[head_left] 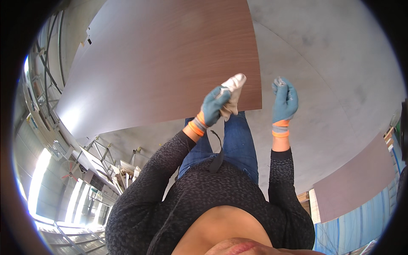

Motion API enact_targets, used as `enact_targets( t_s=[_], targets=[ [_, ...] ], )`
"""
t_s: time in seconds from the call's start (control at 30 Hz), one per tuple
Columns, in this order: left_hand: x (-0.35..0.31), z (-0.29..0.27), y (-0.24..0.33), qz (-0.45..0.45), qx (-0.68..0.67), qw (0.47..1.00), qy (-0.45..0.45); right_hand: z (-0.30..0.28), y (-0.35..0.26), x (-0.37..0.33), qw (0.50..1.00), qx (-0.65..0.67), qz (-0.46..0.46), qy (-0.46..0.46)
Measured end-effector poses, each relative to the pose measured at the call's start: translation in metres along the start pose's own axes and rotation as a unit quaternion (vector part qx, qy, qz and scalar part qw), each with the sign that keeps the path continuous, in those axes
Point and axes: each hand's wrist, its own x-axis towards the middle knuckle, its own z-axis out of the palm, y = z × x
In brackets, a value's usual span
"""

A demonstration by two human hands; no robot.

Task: The person wipes the surface of large brown wood panels with a cloth, then lifts and stacks them. They continue wiping and stacking additional panels in a workshop setting.

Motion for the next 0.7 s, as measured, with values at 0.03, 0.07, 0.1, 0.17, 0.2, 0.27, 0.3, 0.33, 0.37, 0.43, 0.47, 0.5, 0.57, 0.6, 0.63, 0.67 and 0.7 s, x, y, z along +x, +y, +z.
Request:
enact_targets(
  t_s=[0.03, 0.07, 0.1, 0.17, 0.2, 0.27, 0.3, 0.33, 0.37, 0.43, 0.47, 0.5, 0.57, 0.6, 0.63, 0.67, 0.7],
  targets=[
    [0.002, -0.012, -0.006, 0.026, -0.066, 0.997, 0.024, 0.008, -0.004, -0.001, 0.999, -0.011, -0.038, -0.016],
    [0.005, -0.023, -0.002, 0.076, -0.041, 0.996, 0.029, 0.018, -0.005, -0.001, 0.996, -0.022, -0.075, -0.031],
    [0.005, -0.026, -0.004, 0.169, 0.060, 0.982, 0.060, 0.027, -0.008, -0.004, 0.992, -0.032, -0.112, -0.046],
    [0.004, -0.024, 0.008, 0.244, 0.106, 0.956, 0.123, 0.051, -0.017, -0.012, 0.985, -0.029, -0.148, -0.078],
    [0.002, -0.025, 0.014, 0.229, 0.051, 0.960, 0.155, 0.062, -0.023, -0.016, 0.981, -0.028, -0.166, -0.094],
    [-0.005, -0.022, 0.027, 0.216, 0.040, 0.947, 0.236, 0.073, -0.030, -0.025, 0.964, -0.067, -0.212, -0.147],
    [-0.009, -0.017, 0.037, 0.217, 0.085, 0.931, 0.282, 0.078, -0.031, -0.028, 0.955, -0.079, -0.233, -0.167],
    [-0.014, -0.016, 0.041, 0.217, 0.129, 0.909, 0.332, 0.082, -0.029, -0.032, 0.944, -0.089, -0.255, -0.189],
    [-0.016, -0.022, 0.044, 0.197, 0.160, 0.929, 0.271, 0.086, -0.026, -0.036, 0.946, -0.089, -0.235, -0.207],
    [0.001, -0.021, 0.018, 0.314, 0.369, 0.841, 0.240, 0.091, -0.023, -0.035, 0.919, -0.166, -0.310, -0.179],
    [-0.002, -0.021, 0.017, 0.363, 0.448, 0.794, 0.194, 0.093, -0.020, -0.033, 0.901, -0.203, -0.347, -0.164],
    [-0.006, -0.021, 0.017, 0.415, 0.515, 0.735, 0.150, 0.093, -0.007, -0.035, 0.911, -0.197, -0.318, -0.174],
    [-0.020, -0.011, 0.000, 0.324, 0.362, 0.855, 0.183, 0.104, 0.010, -0.029, 0.869, -0.286, -0.372, -0.158],
    [-0.033, -0.016, -0.010, 0.304, 0.349, 0.864, 0.198, 0.113, 0.019, -0.026, 0.844, -0.327, -0.399, -0.150],
    [-0.044, -0.025, -0.021, 0.285, 0.334, 0.874, 0.208, 0.122, 0.030, -0.023, 0.843, -0.327, -0.384, -0.186],
    [-0.055, -0.036, -0.033, 0.267, 0.321, 0.882, 0.219, 0.133, 0.034, -0.023, 0.819, -0.364, -0.400, -0.191],
    [-0.070, -0.052, -0.050, 0.239, 0.356, 0.872, 0.236, 0.146, 0.036, -0.025, 0.793, -0.397, -0.417, -0.197]
  ],
)
